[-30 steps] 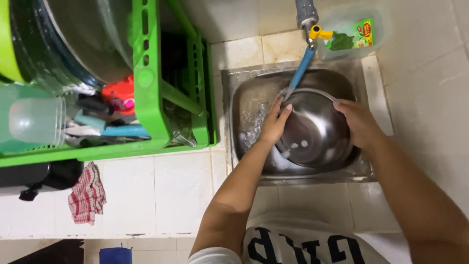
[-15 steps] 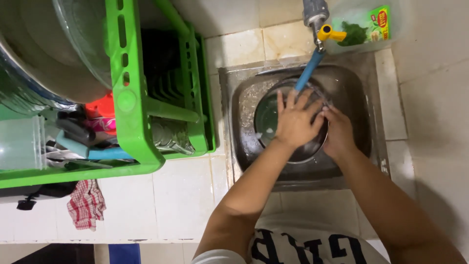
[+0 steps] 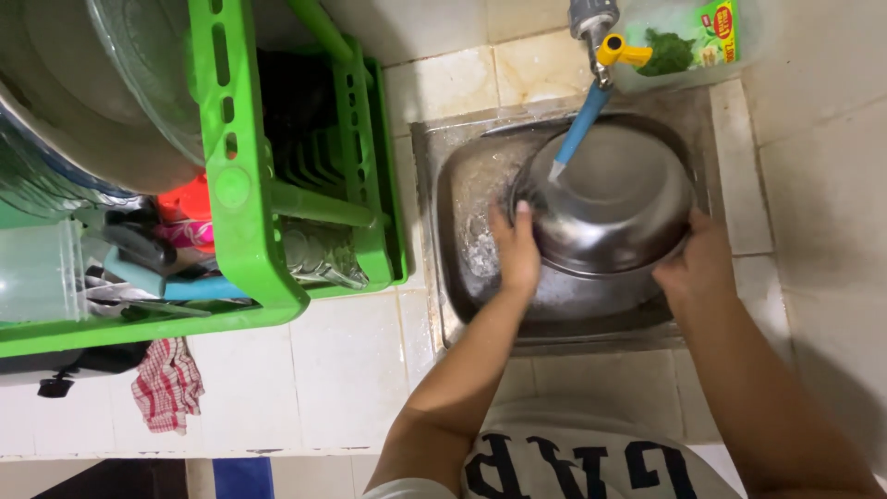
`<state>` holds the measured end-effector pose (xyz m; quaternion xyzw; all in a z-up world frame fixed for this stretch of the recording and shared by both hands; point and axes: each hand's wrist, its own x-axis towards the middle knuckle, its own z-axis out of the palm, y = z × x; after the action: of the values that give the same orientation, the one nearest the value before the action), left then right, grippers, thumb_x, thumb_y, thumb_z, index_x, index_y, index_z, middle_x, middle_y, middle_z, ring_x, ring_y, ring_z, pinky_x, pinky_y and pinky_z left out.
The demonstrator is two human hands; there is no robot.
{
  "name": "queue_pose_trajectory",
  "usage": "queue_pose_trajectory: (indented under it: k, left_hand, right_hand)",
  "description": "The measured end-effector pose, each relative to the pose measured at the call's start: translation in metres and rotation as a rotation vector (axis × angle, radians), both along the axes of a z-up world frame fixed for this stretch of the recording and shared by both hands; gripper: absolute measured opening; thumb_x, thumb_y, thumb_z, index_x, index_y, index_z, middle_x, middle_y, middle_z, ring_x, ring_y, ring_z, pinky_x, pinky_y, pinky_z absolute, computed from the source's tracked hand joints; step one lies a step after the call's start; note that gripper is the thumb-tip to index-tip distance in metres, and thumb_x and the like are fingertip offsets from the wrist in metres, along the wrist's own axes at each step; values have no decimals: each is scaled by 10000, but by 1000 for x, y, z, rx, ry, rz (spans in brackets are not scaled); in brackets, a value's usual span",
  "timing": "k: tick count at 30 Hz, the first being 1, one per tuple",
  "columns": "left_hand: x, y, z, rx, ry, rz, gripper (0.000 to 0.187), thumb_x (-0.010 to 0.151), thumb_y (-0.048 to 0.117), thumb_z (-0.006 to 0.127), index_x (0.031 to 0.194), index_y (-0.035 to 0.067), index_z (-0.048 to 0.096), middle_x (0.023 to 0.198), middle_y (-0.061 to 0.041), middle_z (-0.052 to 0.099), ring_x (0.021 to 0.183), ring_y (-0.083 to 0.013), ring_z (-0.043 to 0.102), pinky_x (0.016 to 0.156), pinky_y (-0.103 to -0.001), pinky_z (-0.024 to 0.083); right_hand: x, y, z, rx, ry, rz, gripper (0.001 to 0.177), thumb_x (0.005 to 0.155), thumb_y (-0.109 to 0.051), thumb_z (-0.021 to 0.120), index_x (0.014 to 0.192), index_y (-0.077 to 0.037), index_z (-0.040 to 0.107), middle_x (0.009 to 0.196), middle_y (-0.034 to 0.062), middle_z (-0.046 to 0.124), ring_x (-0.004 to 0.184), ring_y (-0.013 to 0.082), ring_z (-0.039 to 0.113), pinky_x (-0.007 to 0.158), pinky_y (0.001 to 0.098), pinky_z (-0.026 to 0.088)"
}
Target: Wash dishes in the sink and then wipe down the stovetop with a cloth.
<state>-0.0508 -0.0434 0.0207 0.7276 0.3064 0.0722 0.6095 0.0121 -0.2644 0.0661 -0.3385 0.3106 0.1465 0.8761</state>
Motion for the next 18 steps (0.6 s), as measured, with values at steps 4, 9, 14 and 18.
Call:
queue_pose_trajectory:
  k: [4, 9, 14, 18]
  left_hand:
    - [12, 21, 98, -828, 397, 334, 698, 953, 525, 484, 1561, 244, 288, 1646, -69, 306, 1477, -325, 348, 1127, -633, 313]
    - [11, 31, 53, -781, 114, 448, 360, 993, 419, 533, 1225, 145, 520, 1255, -70, 593, 1077, -226, 564, 848, -459, 497]
    - [12, 37, 25, -632, -16, 411, 218, 1062, 327, 556, 1077, 113, 598, 950, -36, 656, 845, -146, 577, 724, -319, 500]
    - [19, 29, 41, -700, -119, 380, 216, 1047, 293, 546, 1066, 86, 601, 923, -41, 674, 819, -151, 591, 723, -317, 509]
  right_hand:
    - [-18, 7, -36, -48, 88, 9, 447, 1053, -295, 431, 1411, -59, 557, 1442, 83, 614, 1344, 237, 579, 1138, 415, 475]
    - [-9, 29, -50, -442, -14, 205, 448, 1041, -371, 510, 1391, -109, 606, 1405, 98, 603, 1351, 300, 492, 1113, 429, 382]
    - [50, 44, 28, -1186, -667, 423, 518, 1087, -371, 509, 1483, -36, 527, 1520, 178, 549, 1423, 304, 504, 1178, 394, 373]
    - [80, 69, 145, -1022, -1292, 392, 428, 1142, -56, 588, 1552, 1, 483, 1435, 165, 600, 1247, 198, 606, 1043, 265, 492]
